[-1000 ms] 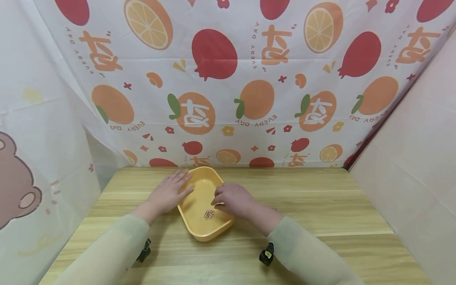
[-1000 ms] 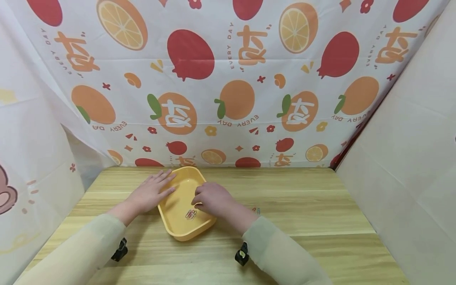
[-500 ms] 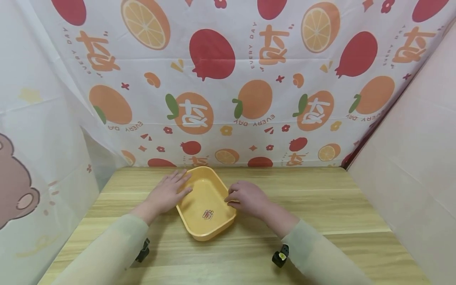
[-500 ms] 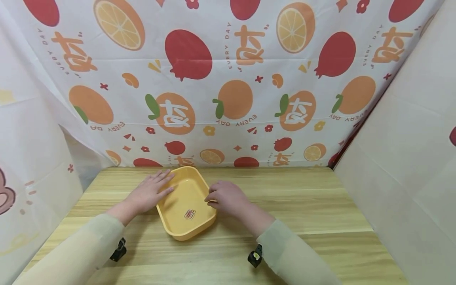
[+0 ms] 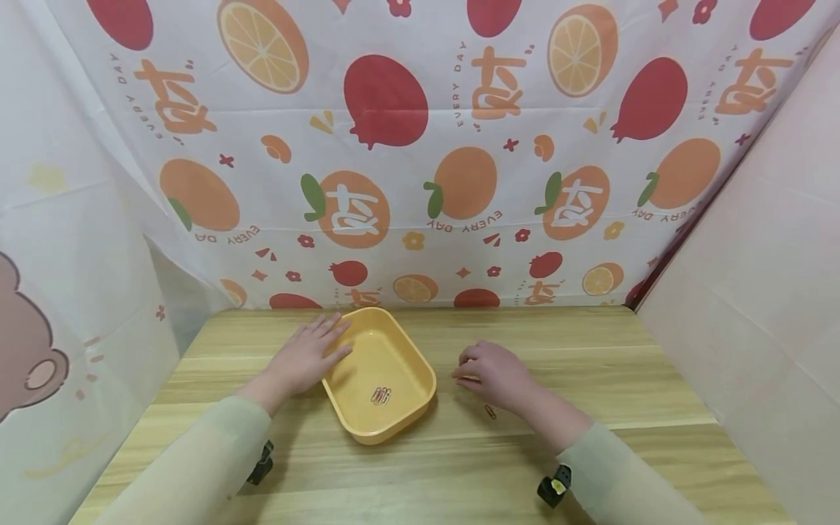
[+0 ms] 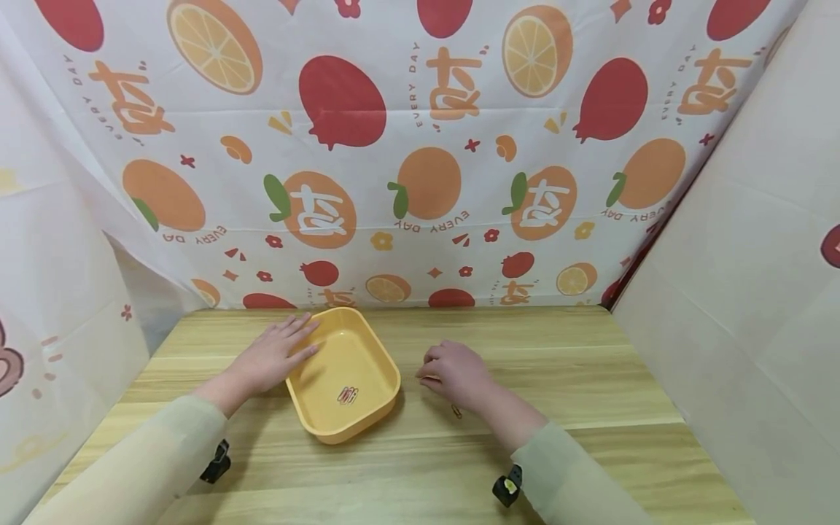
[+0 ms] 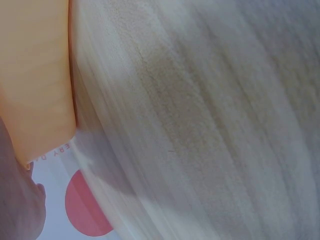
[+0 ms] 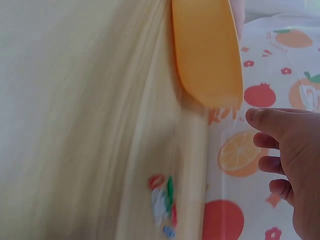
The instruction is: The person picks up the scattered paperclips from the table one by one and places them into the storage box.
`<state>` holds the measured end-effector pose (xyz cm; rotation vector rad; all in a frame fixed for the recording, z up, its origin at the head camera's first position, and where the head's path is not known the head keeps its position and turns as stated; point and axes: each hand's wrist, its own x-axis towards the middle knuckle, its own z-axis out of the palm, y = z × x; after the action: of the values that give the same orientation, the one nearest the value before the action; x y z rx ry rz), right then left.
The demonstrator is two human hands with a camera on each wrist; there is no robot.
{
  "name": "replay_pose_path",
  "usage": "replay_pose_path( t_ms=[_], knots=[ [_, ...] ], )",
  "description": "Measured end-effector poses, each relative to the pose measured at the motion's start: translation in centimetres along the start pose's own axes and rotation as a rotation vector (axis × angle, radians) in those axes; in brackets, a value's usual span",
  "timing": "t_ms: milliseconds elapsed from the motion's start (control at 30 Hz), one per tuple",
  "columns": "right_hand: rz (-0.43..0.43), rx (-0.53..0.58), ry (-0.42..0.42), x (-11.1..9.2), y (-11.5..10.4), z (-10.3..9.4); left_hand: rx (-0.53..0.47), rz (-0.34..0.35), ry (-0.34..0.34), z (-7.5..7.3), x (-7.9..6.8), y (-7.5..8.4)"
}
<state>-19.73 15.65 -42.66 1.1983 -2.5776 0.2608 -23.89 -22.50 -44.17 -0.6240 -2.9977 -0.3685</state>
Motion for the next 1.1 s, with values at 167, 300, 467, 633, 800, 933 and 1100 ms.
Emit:
replay_pose_path(
  t_ms=[167, 300, 467, 633, 800, 933, 1100],
  knots=[
    [0.027, 0.006, -0.021, -2.3, 1.1, 0.2, -0.002, 0.0, -0.004, 0.0, 0.0, 0.0],
    [0.037, -0.007, -0.027, -4.2, 2.1, 0.5, 0.001, 0.0, -0.004, 0.2, 0.0, -0.1],
    [0.019, -0.028, 0.015, -6.1, 3.1, 0.8, 0.013, 0.002, 0.0, 0.4, 0.2, -0.3],
    [0.006, -0.037, 0.06, -7.1, 3.6, 1.2, 0.009, -0.001, 0.004, 0.4, 0.1, -0.3],
    [0.004, -0.031, 0.066, -7.3, 3.8, 1.4, 0.008, -0.007, -0.004, 0.4, 0.1, -0.4],
    [-0.003, -0.028, 0.046, -7.2, 3.8, 1.4, 0.004, -0.009, -0.01, 0.4, 0.1, -0.4],
    [0.005, -0.021, -0.014, -7.2, 3.7, 1.4, -0.002, -0.011, -0.016, 0.3, 0.2, -0.3]
  ],
)
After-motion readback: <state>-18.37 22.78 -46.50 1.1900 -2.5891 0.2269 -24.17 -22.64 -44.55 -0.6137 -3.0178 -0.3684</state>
